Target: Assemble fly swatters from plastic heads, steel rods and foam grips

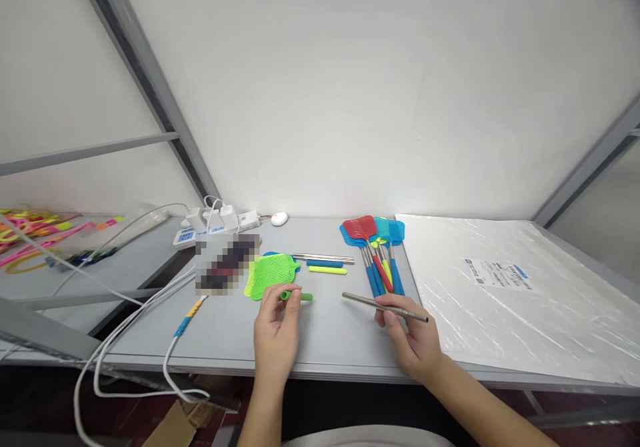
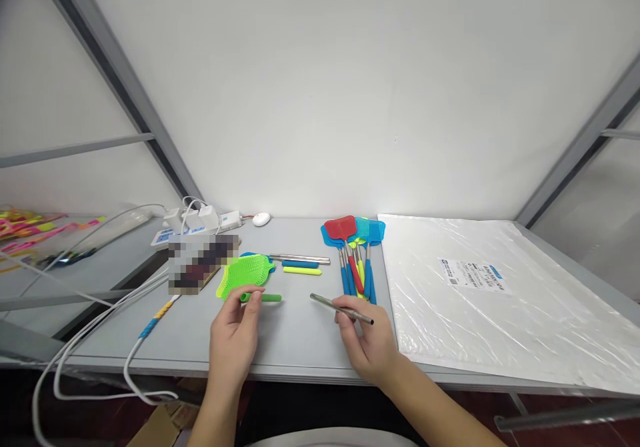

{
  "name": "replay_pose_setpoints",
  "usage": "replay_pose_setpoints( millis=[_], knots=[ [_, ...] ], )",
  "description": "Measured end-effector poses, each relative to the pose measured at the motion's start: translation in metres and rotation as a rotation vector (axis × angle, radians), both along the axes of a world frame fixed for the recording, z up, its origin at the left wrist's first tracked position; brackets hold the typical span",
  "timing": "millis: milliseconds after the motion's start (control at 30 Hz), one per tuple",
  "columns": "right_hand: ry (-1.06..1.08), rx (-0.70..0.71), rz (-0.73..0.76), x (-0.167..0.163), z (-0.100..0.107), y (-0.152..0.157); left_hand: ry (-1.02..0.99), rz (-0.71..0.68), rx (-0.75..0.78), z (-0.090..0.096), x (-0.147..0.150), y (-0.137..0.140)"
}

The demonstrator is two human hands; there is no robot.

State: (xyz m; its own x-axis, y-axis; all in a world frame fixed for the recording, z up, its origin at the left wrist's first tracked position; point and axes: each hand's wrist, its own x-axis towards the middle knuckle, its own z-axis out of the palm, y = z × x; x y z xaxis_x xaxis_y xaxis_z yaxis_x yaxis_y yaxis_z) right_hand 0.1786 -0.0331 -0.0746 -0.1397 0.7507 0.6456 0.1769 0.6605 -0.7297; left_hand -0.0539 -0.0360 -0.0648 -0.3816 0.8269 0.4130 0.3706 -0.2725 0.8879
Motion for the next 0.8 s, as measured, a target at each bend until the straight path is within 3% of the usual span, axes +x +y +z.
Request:
replay_pose_setpoints(
  millis=[100,167,267,367,500,800],
  knots=[
    [0.01,0.031,0.013,-0.002,-0.001,-0.001,0.227,-0.121,0.107,0.004,0.005,0.01],
    [0.077,-0.003,-0.009,-0.002,0.0,-0.001,0.422,-0.223,0.091,0.007,0.005,0.019],
    [0.172,-0.093,-0.035,-0.001,0.002,0.0,0.595,-0.252,0.067,0.007,0.005,0.031],
    [0.19,-0.166,-0.012,0.001,0.004,-0.001,0.656,-0.278,0.083,0.002,0.008,0.033],
    [0.218,-0.157,0.031,0.002,0.005,-0.003,0.685,-0.303,0.114,-0.004,0.013,0.03],
    [0.276,-0.2,0.035,0.001,0.004,0.0,0.711,-0.362,0.122,-0.001,0.014,0.027]
  ],
)
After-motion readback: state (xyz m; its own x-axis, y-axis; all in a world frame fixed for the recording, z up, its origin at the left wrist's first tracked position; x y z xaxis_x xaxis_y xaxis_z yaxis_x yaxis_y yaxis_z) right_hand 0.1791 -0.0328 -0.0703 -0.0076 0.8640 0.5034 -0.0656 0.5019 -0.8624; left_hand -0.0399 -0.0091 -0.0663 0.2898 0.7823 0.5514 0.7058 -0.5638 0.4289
